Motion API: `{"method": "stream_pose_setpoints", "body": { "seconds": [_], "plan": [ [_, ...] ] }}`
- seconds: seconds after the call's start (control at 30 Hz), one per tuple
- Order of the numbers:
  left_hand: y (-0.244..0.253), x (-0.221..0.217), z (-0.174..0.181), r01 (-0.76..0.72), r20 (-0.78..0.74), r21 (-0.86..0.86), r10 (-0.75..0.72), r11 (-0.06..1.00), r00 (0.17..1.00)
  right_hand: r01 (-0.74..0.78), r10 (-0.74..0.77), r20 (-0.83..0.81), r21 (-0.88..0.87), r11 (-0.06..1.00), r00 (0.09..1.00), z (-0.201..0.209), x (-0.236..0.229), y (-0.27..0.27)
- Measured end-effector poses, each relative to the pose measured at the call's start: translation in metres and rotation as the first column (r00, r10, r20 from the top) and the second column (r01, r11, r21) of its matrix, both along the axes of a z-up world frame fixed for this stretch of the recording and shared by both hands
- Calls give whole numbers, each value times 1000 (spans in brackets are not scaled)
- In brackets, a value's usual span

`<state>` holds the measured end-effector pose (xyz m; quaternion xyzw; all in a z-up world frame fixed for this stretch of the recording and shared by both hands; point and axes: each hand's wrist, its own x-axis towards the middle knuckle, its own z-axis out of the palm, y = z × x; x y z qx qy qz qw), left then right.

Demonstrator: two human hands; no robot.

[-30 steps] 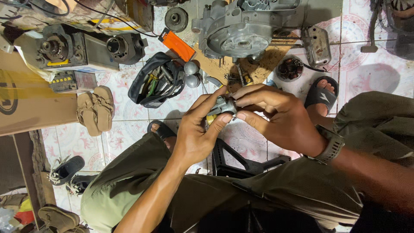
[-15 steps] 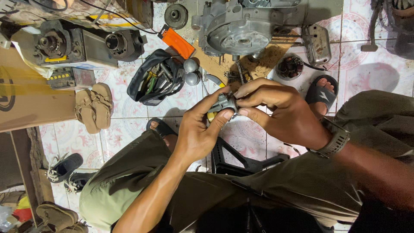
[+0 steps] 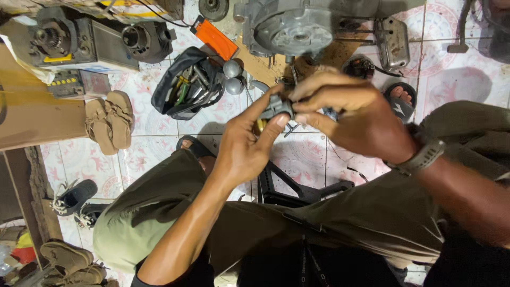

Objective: The person assembles a small mechanical component by hand, inserting a yellow rubber bulb into a metal housing and then fitting a metal ring into the assembly. The person rotates and adjusts the parts to ensure proper fit.

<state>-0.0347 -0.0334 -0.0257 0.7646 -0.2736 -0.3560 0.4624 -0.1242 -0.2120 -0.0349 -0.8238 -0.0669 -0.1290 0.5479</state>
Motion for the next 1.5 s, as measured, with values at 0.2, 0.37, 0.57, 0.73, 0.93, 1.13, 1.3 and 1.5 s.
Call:
{"method": "stream_pose_setpoints", "body": {
  "seconds": [0.2, 0.37, 0.57, 0.73, 0.93, 1.13, 1.3, 1.5],
  "plan": [
    [-10, 3, 12, -48, -44, -142, 42, 989, 998, 90, -84, 33, -232, 969, 996, 13, 3, -6],
    [-15, 3, 21, -83, -57, -105, 78, 991, 995, 89, -78, 89, -133, 987, 993, 13, 5, -5],
    [-14, 0, 22, -112, -49, -60, 109, 992, 993, 124, -117, 79, -89, 988, 990, 17, 1, -1],
    [-7, -2, 22, -97, 3, -30, 98, 995, 995, 64, -54, 123, -81, 995, 991, 7, 4, -2],
    [5, -5, 14, -97, 34, 27, 96, 995, 995, -7, 32, 120, -204, 979, 992, -9, 8, -10],
    [19, -4, 3, -196, 7, 37, 196, 980, 981, -23, -20, -126, -334, 942, 992, -80, 28, -24],
    [26, -10, 7, -203, -11, 53, 204, 978, 979, -80, -79, -470, -308, 948, 879, -169, 53, -17],
    [38, -6, -6, -276, -21, -18, 275, 961, 961, 94, -196, -202, -425, 900, 960, -327, 74, -18]
  ]
}}
